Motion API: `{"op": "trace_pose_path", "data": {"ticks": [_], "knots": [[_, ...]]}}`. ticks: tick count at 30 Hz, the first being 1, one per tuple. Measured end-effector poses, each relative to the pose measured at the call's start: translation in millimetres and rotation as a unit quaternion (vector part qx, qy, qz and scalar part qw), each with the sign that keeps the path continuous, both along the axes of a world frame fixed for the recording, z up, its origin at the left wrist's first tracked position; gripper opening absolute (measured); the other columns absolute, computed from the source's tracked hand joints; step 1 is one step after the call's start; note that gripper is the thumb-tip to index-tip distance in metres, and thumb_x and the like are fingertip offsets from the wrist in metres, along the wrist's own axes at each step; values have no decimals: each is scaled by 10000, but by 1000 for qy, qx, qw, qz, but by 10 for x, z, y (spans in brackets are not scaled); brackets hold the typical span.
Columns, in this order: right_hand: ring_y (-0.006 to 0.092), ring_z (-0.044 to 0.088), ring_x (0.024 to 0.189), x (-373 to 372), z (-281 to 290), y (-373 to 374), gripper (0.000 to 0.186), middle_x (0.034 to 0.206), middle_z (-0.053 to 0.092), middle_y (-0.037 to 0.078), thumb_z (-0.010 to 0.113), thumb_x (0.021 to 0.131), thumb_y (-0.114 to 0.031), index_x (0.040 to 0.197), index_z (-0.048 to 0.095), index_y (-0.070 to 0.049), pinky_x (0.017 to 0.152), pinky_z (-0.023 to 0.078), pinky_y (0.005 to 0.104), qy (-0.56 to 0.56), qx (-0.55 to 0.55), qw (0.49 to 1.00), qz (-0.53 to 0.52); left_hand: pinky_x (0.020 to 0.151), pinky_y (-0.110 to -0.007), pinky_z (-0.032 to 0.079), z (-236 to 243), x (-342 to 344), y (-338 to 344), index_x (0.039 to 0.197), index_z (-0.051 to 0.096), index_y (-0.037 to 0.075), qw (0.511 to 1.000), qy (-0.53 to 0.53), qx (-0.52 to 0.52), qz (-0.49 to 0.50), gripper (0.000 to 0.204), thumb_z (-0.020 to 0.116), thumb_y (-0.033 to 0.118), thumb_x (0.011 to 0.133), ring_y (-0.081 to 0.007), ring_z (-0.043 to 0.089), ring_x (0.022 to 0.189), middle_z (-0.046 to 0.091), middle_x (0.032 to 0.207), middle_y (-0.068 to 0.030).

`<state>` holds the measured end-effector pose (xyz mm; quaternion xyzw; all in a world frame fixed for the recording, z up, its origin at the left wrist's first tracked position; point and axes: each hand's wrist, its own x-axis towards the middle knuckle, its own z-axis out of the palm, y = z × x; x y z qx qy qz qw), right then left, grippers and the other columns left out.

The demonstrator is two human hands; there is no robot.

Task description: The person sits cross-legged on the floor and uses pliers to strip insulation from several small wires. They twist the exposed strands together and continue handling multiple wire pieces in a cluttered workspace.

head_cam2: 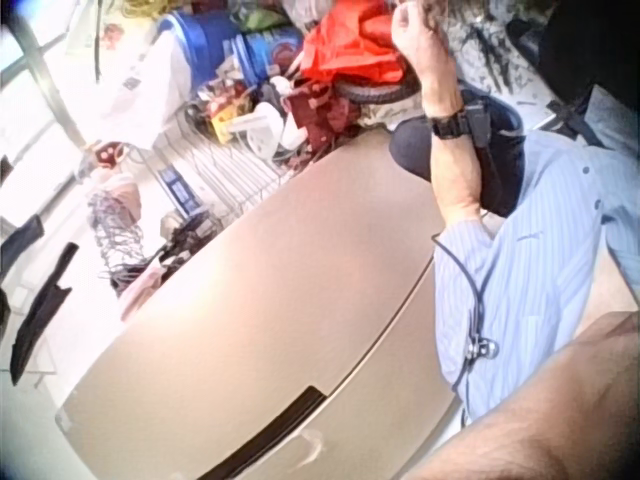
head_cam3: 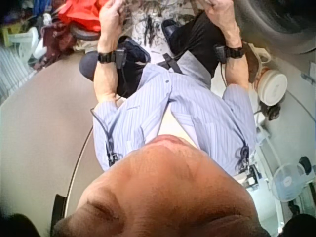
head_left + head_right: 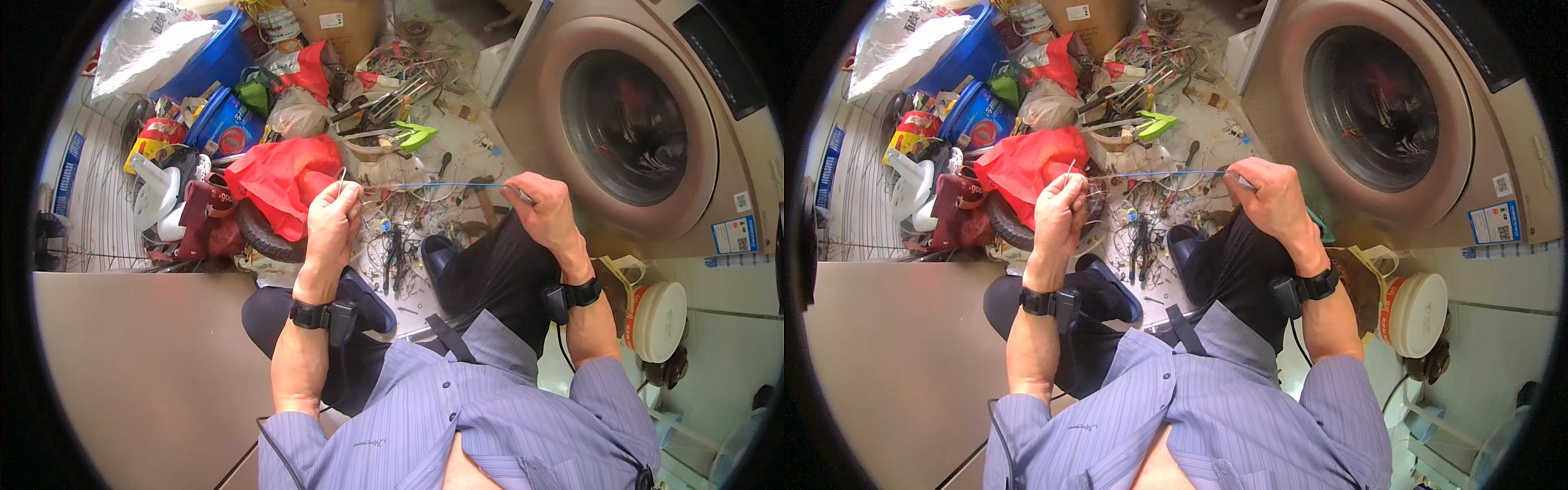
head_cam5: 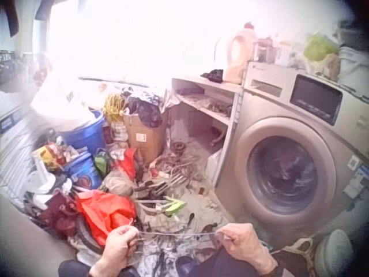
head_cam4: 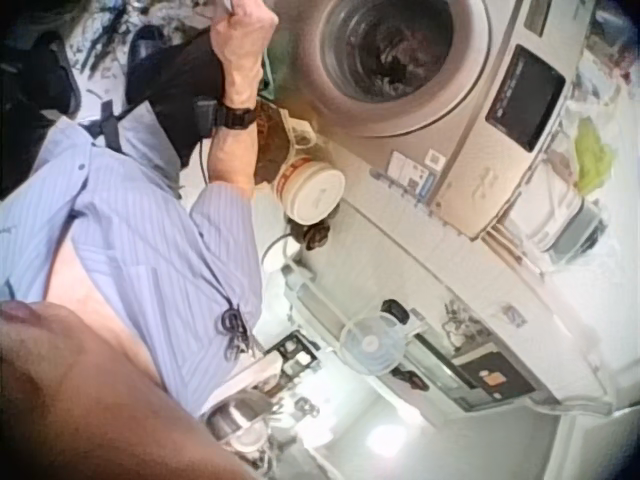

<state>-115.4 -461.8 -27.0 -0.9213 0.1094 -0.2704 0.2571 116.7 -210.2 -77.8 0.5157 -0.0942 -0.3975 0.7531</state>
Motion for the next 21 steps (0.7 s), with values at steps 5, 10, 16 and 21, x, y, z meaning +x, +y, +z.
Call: {"op": "trace_pose_path", "data": {"ticks": [5,10,16,21], "knots": [[272,676,720,-134,179,-125,102,815,698,158,737,867,-80,921,712,4,673,520,344,64,88,994,-14,434,-196,282,47,1,20,982,657,61,989,-104,79,-70,180,572,200,1059,-12,378,491,580,701,40],[186,601,667,-206,270,-95,118,740,656,138,710,899,-117,917,711,0,650,481,332,123,183,975,11,470,-237,445,105,84,38,1261,667,21,932,-298,206,26,313,530,228,1069,-60,566,518,737,941,-75],[238,598,671,-142,303,9,135,755,650,166,729,895,-148,913,705,-17,648,481,351,136,151,978,36,476,-218,465,358,207,71,1271,637,-12,978,-178,89,-66,350,530,255,1073,-67,562,555,743,1003,-107],[346,635,723,33,260,225,151,785,644,194,732,890,-156,911,680,-15,654,500,391,141,120,976,112,680,-274,604,373,-395,-275,1318,618,-1,980,-140,-54,-131,381,522,281,1081,-163,673,1066,687,1240,-124]]}}
